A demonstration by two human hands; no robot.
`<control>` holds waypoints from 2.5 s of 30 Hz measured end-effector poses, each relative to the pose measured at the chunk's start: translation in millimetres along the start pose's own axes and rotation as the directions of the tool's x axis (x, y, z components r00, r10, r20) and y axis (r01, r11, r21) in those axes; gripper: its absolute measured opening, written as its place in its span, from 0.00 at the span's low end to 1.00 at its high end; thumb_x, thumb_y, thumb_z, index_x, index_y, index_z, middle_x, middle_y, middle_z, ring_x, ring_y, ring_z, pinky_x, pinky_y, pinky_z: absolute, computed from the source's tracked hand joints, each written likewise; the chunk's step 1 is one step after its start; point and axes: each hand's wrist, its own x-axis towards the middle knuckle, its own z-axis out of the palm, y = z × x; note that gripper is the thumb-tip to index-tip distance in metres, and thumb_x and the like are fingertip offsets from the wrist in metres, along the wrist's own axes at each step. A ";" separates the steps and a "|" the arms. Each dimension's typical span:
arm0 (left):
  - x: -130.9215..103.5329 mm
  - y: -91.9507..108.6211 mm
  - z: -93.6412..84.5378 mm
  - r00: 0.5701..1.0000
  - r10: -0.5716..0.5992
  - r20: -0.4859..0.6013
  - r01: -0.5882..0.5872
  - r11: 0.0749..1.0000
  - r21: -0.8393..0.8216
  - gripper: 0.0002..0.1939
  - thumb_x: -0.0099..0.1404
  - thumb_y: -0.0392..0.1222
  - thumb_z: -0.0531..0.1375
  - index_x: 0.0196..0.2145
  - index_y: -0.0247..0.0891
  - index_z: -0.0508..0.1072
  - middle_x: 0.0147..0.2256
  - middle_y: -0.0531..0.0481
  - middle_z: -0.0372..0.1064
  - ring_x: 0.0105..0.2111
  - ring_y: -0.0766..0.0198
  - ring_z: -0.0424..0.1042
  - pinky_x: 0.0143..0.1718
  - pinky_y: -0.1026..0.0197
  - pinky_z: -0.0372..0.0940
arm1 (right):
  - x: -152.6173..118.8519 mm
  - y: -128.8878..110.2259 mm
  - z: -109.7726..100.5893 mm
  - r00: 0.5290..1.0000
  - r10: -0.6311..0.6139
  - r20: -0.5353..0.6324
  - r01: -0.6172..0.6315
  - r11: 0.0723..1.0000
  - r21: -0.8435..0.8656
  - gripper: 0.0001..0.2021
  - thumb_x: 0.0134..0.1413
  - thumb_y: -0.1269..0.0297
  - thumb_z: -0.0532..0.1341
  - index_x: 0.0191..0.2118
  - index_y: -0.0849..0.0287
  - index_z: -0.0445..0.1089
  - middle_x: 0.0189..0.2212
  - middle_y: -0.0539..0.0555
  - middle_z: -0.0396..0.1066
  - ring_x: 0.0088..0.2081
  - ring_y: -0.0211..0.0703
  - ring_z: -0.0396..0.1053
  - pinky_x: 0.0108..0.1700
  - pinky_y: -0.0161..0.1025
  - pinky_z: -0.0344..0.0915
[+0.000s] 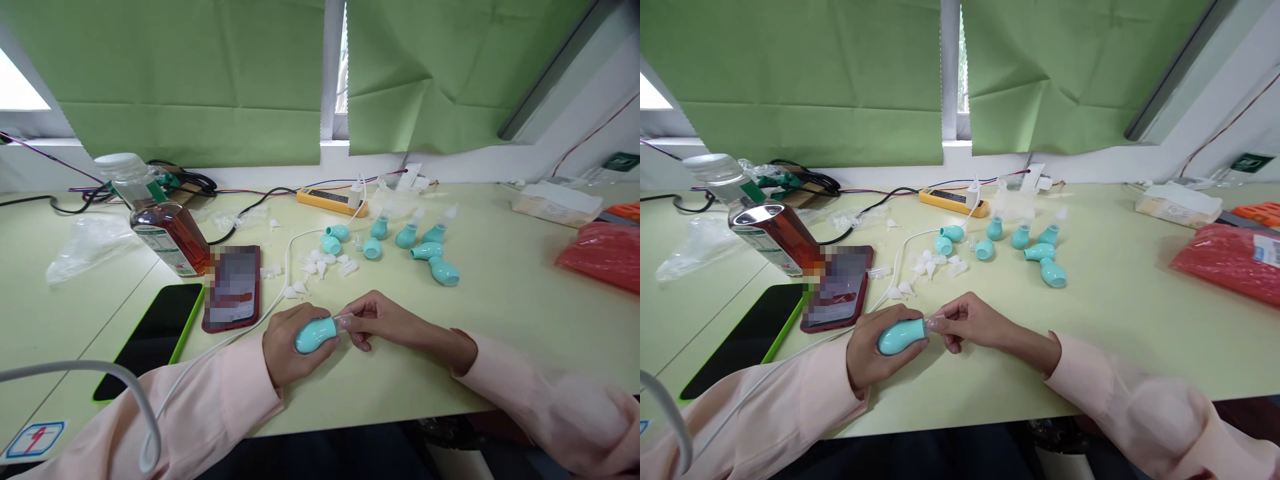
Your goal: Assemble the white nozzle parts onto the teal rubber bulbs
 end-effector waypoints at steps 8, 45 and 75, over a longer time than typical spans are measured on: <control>3.6 2.6 -1.3 0.960 -0.279 -0.012 0.277 0.958 -0.078 0.11 0.48 0.44 0.61 0.30 0.36 0.72 0.27 0.49 0.72 0.27 0.63 0.70 0.29 0.63 0.65 | 19.4 14.1 -54.2 0.706 -0.608 -0.365 0.037 0.545 -0.838 0.16 0.50 0.59 0.53 0.43 0.61 0.66 0.37 0.59 0.63 0.39 0.46 0.60 0.42 0.44 0.59; 4.7 5.4 -3.3 0.910 -0.414 0.017 0.397 0.858 -0.325 0.14 0.44 0.42 0.63 0.31 0.36 0.72 0.31 0.50 0.70 0.32 0.61 0.69 0.35 0.63 0.64 | 16.4 0.2 -35.9 0.674 -0.718 -0.171 0.364 0.525 -0.770 0.05 0.48 0.65 0.57 0.30 0.60 0.68 0.24 0.53 0.67 0.27 0.37 0.63 0.29 0.37 0.61; 1.2 1.1 -1.4 0.902 -0.425 0.080 0.419 0.814 -0.402 0.14 0.44 0.42 0.64 0.30 0.34 0.73 0.26 0.47 0.71 0.21 0.65 0.69 0.20 0.65 0.64 | -7.4 1.9 -29.7 0.899 -0.392 -0.197 0.348 0.911 -0.222 0.10 0.35 0.74 0.64 0.30 0.59 0.74 0.24 0.54 0.72 0.26 0.39 0.67 0.24 0.35 0.63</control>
